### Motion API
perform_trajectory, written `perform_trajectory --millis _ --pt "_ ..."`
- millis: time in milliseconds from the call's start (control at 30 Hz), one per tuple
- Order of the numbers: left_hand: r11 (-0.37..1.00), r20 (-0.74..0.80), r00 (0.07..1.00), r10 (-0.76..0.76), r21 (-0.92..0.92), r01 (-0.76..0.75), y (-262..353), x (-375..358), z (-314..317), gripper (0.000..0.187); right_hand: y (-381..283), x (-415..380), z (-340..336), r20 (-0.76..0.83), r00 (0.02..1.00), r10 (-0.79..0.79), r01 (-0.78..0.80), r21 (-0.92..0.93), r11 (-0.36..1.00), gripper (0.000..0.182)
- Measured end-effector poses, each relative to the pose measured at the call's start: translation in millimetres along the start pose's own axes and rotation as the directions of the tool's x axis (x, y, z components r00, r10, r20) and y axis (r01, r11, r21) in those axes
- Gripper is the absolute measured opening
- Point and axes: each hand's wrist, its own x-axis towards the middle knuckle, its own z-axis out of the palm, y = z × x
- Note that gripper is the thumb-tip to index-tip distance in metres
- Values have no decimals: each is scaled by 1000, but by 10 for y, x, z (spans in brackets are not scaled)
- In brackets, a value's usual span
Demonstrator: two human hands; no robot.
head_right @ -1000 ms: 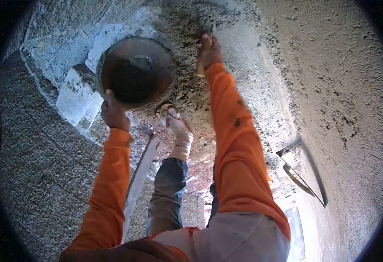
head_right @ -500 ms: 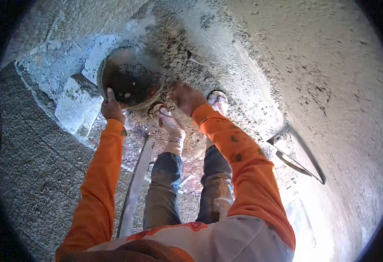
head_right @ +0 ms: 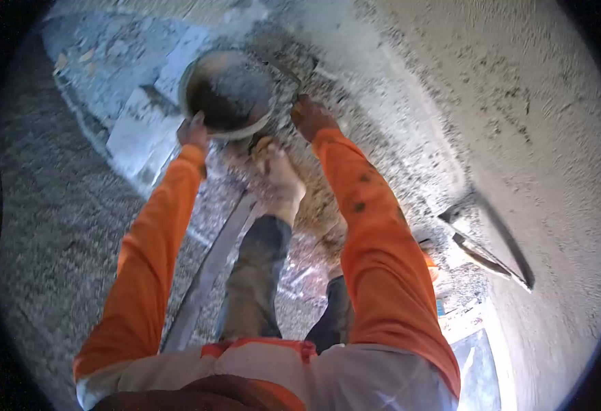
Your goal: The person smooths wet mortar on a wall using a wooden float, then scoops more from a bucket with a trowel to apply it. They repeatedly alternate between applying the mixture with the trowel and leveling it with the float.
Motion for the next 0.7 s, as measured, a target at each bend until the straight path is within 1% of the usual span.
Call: perform_trajectory --millis 33,100,133,200,233,267,300,333,367,400,433,467,500,533,567,600,633,667,700 --pt "997 -34 999 24 -72 -27 62 -149 6 31 -28 -308 64 5 1000 -15 15 25 1000 44" --pt "972 -36 973 229 64 -227 -180 -237 -59 28 38 -890 12 -102 990 102 -89 129 988 46" --pt "968 -22 969 245 63 -244 -168 -410 -108 28 163 -1199 -31 -121 987 108 -91 138 986 46" --pt "975 35 976 214 58 -216 -126 -1008 -219 26 522 -1907 -140 -256 937 240 -164 284 945 45" --pt "983 61 983 173 53 -176 -61 -1392 -286 25 728 -2300 -202 -276 928 249 -165 294 941 45" --pt "989 90 987 132 49 -137 38 -1821 -378 25 949 -2726 -273 -237 914 331 -220 395 892 44" --pt "986 118 982 149 52 -156 206 -2388 -467 25 1169 -3229 -322 -221 897 381 -252 454 855 43" --pt "989 147 978 145 -38 -141 373 -3043 -556 25 1390 -3731 -372 -205 879 431 -280 510 813 42" --pt "984 175 974 144 -129 -122 420 -3515 -558 26 1596 -4233 -416 -131 847 515 -355 580 733 38" --pt "981 200 966 164 -132 -139 51 -3540 -466 26 1834 -4635 -483 -58 812 581 -417 640 646 34" --pt "717 294 753 588 242 -654 -548 -3302 -346 30 2306 -4961 -213 -188 820 541 -276 698 661 31" --pt "816 318 844 431 262 -515 -572 -3610 -101 35 2994 -5166 181 -429 852 300 -82 457 886 24" --pt "884 332 907 260 297 -362 -583 -3927 151 39 2972 -5436 2 -257 822 508 -249 641 726 27" --pt "569 509 812 285 593 -570 -908 -3957 368 43 3024 -5613 -34 -195 803 563 -296 689 662 30" --pt "126 673 689 268 685 -718 -1120 -3902 739 46 3140 -5728 -23 -196 805 560 -275 712 645 33" --pt "113 714 645 273 642 -759 -1188 -4043 1038 46 3247 -5808 -49 -193 824 532 -243 729 640 36" --pt "576 635 754 167 558 -597 -1373 -4242 1143 53 3323 -5866 -51 -168 865 473 -207 739 641 40" --pt "499 720 655 230 491 -714 -1489 -4378 1149 57 3405 -5893 -25 -128 915 382 -165 746 645 43" --pt "412 790 542 287 409 -814 -1597 -4520 1163 61 3539 -5890 16 -112 965 239 -79 741 667 47"
